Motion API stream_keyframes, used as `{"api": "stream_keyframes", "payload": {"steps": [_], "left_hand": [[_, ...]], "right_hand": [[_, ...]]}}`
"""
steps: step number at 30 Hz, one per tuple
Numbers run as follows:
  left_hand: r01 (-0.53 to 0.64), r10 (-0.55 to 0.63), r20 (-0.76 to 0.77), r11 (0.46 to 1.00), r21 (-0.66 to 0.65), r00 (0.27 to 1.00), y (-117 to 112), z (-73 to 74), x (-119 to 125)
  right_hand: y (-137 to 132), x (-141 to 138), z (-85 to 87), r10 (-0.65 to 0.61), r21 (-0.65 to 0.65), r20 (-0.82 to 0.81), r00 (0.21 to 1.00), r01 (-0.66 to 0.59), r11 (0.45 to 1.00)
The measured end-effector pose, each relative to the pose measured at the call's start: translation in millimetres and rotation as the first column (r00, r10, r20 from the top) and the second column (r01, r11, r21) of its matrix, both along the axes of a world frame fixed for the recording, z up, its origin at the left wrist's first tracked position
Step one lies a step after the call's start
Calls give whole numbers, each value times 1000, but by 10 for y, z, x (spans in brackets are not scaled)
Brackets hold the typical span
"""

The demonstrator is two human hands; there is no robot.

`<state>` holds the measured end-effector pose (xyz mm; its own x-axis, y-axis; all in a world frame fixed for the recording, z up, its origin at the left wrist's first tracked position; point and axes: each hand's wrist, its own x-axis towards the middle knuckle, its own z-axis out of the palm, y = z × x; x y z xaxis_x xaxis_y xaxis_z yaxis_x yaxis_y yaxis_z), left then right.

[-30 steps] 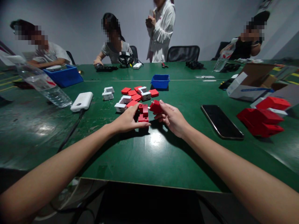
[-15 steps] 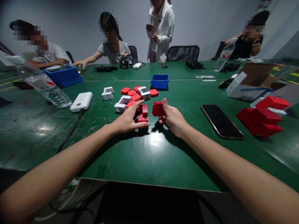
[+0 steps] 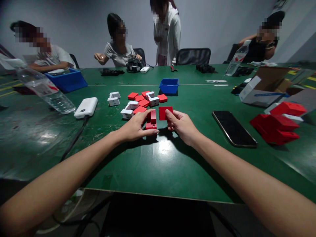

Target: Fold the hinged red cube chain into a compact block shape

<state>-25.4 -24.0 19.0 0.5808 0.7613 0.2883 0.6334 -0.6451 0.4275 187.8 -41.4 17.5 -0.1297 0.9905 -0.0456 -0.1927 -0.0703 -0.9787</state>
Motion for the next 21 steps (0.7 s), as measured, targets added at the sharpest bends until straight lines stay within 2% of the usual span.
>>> {"api": "stream_keyframes", "payload": {"steps": [21], "left_hand": [[9, -9, -9, 1000, 13, 1000, 8, -2, 5]], "right_hand": [[12, 18, 4, -32, -18, -58, 998, 31, 999]]}}
